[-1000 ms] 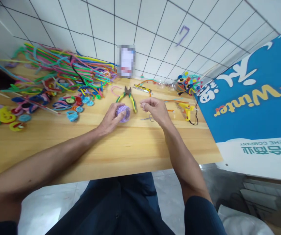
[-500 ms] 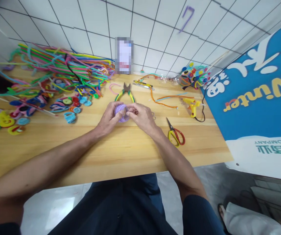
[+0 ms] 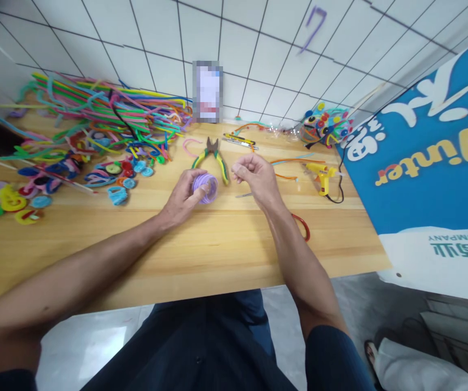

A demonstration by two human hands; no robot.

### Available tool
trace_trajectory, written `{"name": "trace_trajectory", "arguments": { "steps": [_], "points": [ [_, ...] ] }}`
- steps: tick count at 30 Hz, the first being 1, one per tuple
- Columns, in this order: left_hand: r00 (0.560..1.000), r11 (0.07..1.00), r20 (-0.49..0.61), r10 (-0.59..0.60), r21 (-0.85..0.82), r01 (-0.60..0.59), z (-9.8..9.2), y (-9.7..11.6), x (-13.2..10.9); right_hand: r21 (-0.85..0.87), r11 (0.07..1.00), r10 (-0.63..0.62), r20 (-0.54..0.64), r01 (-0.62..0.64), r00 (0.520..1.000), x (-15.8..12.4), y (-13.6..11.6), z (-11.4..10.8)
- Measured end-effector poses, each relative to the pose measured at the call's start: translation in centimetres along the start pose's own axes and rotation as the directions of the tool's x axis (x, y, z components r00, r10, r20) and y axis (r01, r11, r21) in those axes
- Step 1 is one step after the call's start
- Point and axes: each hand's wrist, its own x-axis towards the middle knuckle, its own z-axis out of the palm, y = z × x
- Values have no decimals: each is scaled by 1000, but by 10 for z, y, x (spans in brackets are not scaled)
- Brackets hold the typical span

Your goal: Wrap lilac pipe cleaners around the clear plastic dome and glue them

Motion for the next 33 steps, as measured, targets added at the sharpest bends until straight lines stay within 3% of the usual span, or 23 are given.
{"name": "trace_trajectory", "arguments": {
  "steps": [3, 7, 13, 18, 26, 33],
  "points": [
    [1000, 1000, 2, -12, 0, 12, 0, 0, 0, 91, 995, 43, -80, -36, 996, -1, 1, -15],
    [1000, 1000, 3, -4, -7, 4, 0, 0, 0, 33, 995, 98, -132, -95, 986, -14, 10, -26],
    [1000, 1000, -9, 3, -9, -4, 1, 0, 0, -154, 976, 151, -14, -151, 988, -34, 14, 5],
    [1000, 1000, -7, 0, -15, -1, 0, 1, 0, -242, 969, 59, 24, -51, 998, -28, 8, 28],
    [1000, 1000, 3, 7, -12, -7, 0, 2, 1, -144, 989, 32, 31, -27, 999, -26, 35, 23],
    [1000, 1000, 0, 20, -20, -20, -1, 2, 0, -79, 997, -2, 38, 5, 999, -28, 39, 23]
  ]
}}
